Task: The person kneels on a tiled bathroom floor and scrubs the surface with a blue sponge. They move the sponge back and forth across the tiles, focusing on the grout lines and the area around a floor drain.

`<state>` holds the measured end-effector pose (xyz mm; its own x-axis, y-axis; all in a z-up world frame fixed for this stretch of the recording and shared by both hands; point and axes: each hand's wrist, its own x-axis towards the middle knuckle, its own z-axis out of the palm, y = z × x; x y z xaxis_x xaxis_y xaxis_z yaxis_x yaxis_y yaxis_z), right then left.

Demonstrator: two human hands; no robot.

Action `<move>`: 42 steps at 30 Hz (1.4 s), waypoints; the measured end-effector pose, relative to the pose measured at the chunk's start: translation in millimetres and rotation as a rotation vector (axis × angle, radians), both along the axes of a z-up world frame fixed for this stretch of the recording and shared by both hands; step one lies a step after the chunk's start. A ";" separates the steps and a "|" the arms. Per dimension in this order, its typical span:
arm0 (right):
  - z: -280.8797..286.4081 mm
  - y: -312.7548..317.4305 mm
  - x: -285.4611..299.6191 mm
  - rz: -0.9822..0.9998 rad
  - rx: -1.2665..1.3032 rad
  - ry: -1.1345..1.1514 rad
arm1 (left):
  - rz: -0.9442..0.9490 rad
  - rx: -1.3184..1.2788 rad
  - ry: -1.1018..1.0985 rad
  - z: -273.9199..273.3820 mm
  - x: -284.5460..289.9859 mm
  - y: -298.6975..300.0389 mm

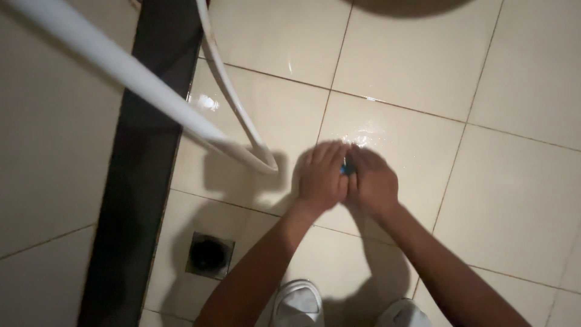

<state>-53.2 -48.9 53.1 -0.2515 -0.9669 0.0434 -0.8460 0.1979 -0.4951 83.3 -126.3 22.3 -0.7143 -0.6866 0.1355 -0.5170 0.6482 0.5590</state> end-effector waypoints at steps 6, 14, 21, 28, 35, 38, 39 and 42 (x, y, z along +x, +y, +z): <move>5.2 7.9 -0.8 -0.019 -0.010 -0.046 | -0.030 -0.003 -0.047 -16.9 -1.6 13.0; -11.8 -72.8 -71.2 -0.043 -0.002 0.110 | 0.009 -0.066 0.051 -4.4 -71.7 -69.2; 6.5 -20.6 -76.0 -0.025 0.183 0.023 | -0.019 -0.005 0.004 -11.2 -76.8 -15.7; 11.3 45.1 -99.9 -0.011 0.236 -0.055 | -0.097 0.053 0.026 -9.9 -94.3 51.5; 1.0 11.7 -154.9 -0.080 0.124 0.128 | -0.067 -0.001 -0.015 -14.6 -163.7 10.7; -8.3 20.9 -164.0 -0.147 0.113 0.095 | -0.083 -0.005 -0.012 -9.9 -173.1 5.5; -12.6 30.8 -163.7 -0.158 0.122 0.103 | -0.121 0.017 -0.016 -7.8 -172.5 8.1; -4.0 59.2 -151.0 -0.165 0.224 0.086 | -0.217 0.023 0.019 -17.0 -167.3 40.1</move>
